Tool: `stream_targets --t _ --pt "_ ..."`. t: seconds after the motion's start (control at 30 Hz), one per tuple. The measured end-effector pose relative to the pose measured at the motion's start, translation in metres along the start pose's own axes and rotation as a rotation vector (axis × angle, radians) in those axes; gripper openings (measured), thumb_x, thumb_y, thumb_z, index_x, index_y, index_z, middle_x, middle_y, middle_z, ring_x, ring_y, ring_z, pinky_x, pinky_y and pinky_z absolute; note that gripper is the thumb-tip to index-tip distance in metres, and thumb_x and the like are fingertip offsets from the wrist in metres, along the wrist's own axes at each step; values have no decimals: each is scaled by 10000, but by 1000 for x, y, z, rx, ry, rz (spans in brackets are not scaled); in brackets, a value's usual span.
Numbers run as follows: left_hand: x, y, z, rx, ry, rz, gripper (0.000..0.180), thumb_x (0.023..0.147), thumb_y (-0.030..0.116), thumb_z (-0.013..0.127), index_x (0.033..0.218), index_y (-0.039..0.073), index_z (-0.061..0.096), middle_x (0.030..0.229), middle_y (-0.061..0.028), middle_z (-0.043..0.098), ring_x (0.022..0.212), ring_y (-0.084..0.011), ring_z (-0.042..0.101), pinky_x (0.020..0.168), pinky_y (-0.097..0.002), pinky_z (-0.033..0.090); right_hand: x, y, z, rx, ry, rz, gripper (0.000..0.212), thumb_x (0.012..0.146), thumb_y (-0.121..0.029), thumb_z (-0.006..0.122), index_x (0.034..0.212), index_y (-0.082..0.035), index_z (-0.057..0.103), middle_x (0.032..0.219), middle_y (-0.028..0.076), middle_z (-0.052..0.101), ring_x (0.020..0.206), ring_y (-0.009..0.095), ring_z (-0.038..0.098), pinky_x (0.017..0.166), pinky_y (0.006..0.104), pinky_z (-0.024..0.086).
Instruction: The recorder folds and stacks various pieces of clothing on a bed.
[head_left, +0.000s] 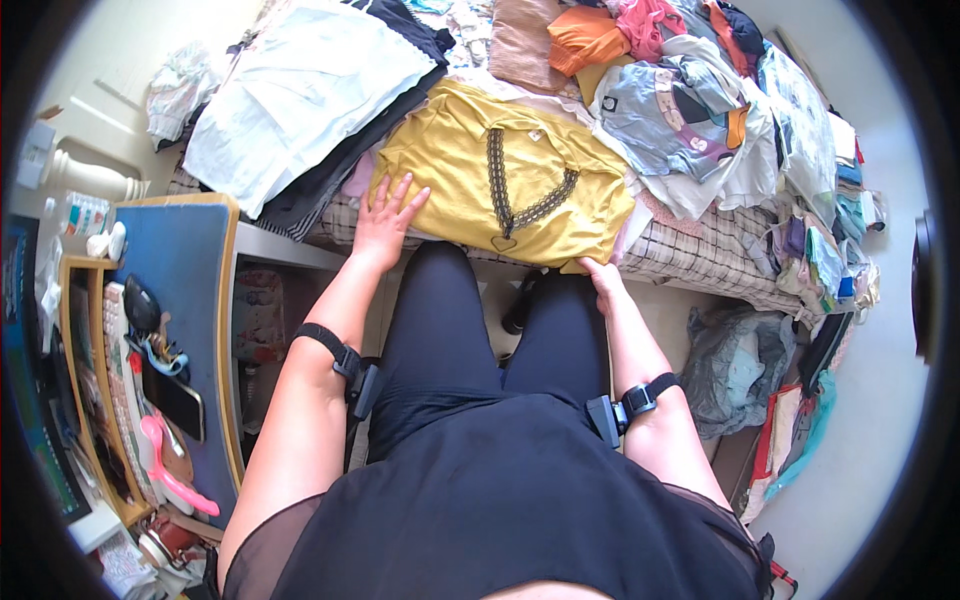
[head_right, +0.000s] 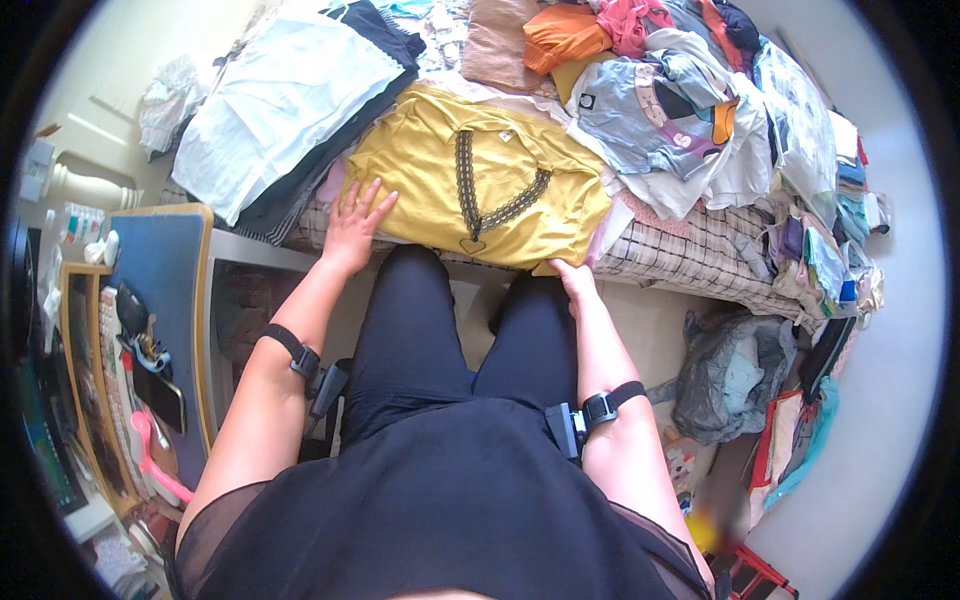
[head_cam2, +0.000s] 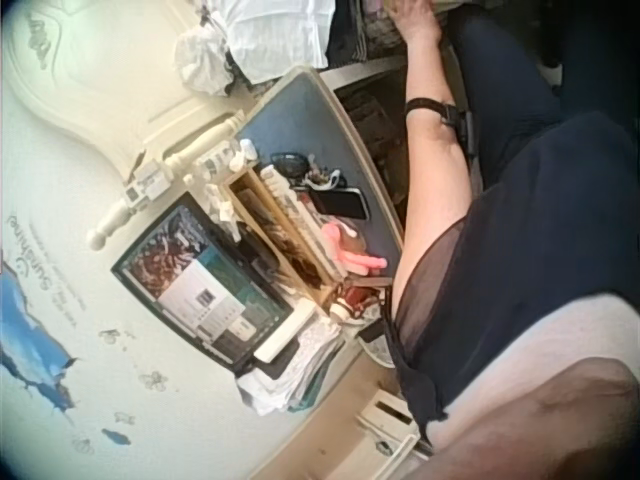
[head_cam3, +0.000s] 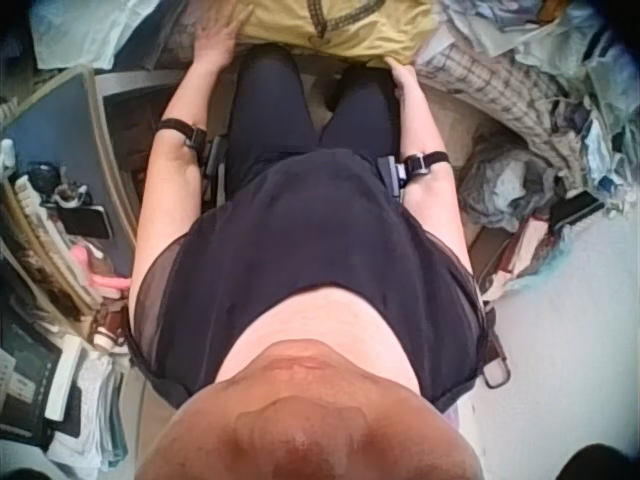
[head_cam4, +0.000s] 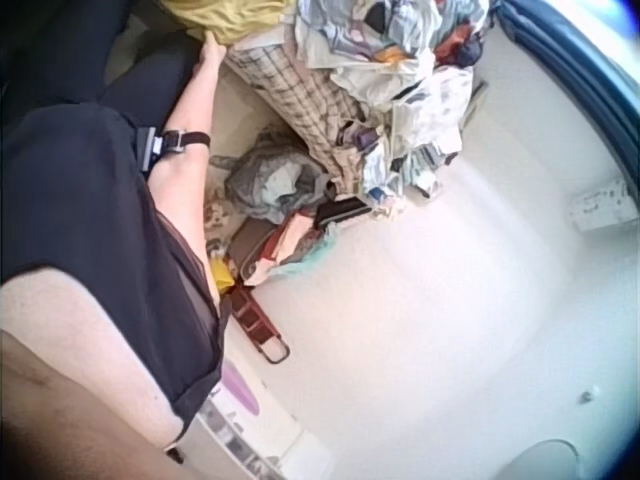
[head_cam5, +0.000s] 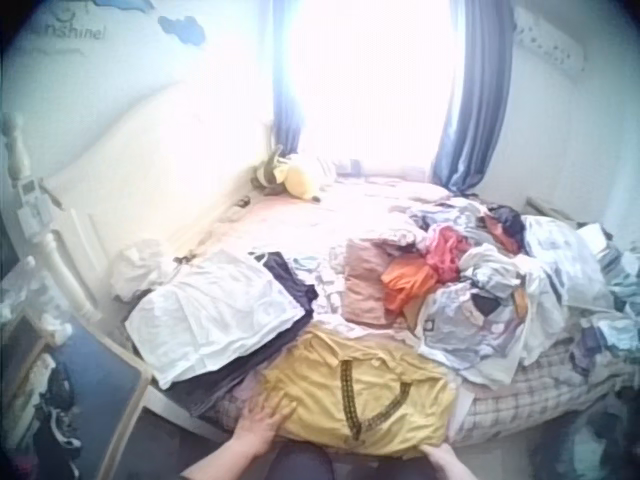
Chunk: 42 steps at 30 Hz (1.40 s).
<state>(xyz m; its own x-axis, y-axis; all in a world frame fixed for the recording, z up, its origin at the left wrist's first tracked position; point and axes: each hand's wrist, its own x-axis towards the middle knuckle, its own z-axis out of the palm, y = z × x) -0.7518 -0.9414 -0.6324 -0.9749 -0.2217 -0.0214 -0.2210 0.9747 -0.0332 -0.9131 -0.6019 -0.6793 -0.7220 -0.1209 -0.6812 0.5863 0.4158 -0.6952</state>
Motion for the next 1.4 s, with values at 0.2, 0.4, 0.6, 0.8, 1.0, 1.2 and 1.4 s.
stream_targets --t 0.2,0.4,0.6,0.8,1.0,1.2,1.4 --pt "21 -18 5 -110 256 78 668 591 -37 539 1201 214 429 1237 -46 400 1110 -307 372 870 -394 376 5 -24 15 253 129 -43 581 610 -146 706 1119 -6 465 1071 81 536 1000 176 480 867 285 341" --pt "40 -28 -19 -165 97 132 544 599 -30 521 1105 170 510 1150 -31 496 1037 -275 451 827 -376 402 4 -41 15 480 97 30 559 648 -163 682 1146 -85 439 1022 71 552 941 180 519 770 345 423" --pt "63 -33 -56 -62 -250 133 439 666 25 493 1077 175 531 1080 -43 552 1011 -230 491 812 -365 402 1 -83 0 786 -21 213 332 673 -276 644 972 -201 522 840 -21 573 742 118 553 547 277 438" --pt "70 -32 -60 -248 -377 -28 397 716 90 482 1104 172 500 1069 -65 553 1014 -238 503 847 -393 391 14 -121 -7 1062 -107 271 256 702 -259 648 908 -156 535 799 -5 561 643 115 542 446 210 428" --pt "43 -18 -50 1 -118 135 448 659 64 536 1099 137 494 1103 -42 520 1073 -214 430 941 -409 276 35 -134 -10 1042 -29 334 305 660 -210 690 910 -203 514 801 1 520 627 105 494 405 196 366" --pt "28 -1 -23 140 92 146 459 663 69 520 1116 44 451 1189 -120 436 1127 -244 378 981 -402 207 20 -86 -18 842 -157 341 274 683 -311 638 877 -164 512 686 -29 508 521 92 447 349 174 297" --pt "34 10 -16 102 79 101 524 620 136 606 1095 -13 442 1207 -154 414 1129 -269 376 990 -398 229 -4 -74 -7 826 -386 403 300 745 -423 531 850 -142 526 617 -21 489 422 93 405 332 144 293"
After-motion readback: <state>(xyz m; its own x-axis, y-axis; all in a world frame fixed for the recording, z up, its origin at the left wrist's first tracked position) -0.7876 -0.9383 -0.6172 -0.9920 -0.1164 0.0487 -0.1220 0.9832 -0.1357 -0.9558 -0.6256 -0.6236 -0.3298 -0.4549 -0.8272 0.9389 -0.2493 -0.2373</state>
